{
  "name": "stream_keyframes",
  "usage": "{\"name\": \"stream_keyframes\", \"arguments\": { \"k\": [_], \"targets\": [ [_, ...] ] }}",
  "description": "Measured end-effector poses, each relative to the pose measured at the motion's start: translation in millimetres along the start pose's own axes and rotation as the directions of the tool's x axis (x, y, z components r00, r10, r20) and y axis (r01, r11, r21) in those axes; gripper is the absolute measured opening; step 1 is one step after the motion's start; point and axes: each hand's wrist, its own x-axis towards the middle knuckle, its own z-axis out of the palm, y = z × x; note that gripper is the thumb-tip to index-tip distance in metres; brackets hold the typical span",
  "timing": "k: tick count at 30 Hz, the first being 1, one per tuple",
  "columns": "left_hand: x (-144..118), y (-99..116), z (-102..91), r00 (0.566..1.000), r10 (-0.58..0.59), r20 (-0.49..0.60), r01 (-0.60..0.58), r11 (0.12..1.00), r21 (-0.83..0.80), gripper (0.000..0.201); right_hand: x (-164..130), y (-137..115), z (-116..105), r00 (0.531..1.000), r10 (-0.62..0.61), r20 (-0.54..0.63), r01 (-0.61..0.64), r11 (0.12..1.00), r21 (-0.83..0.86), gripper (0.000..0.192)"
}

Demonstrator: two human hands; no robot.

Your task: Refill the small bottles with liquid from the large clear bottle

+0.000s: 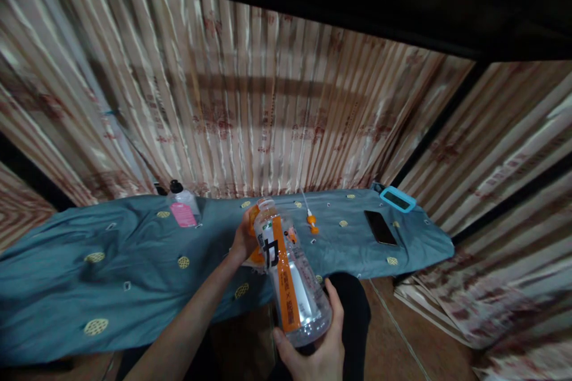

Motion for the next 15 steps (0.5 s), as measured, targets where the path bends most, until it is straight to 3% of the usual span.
{"name": "stream_keyframes", "arguments": {
  "k": [5,11,15],
  "targets": [
    [0.3,-7.3,0.2,0.999,0.033,-0.004,-0.032,0.999,0.044,0.082,3.3,2.6,-0.6,1.0,-0.013,0.004,0.013,1.0,0.01,0.108],
    [-0.3,-6.2,-3.8,0.999,-0.007,0.052,0.001,0.992,0.124,0.099,5.0,-0.8,-1.4,0.999,-0.042,-0.012,0.042,0.999,-0.022,0.106],
    [0.2,-3.6,-5.6,0.998,-0.013,0.056,0.006,0.992,0.125,0.1,2.5,-5.0,0.1,0.999,-0.049,-0.009,0.049,0.999,-0.005,0.104]
  ]
}}
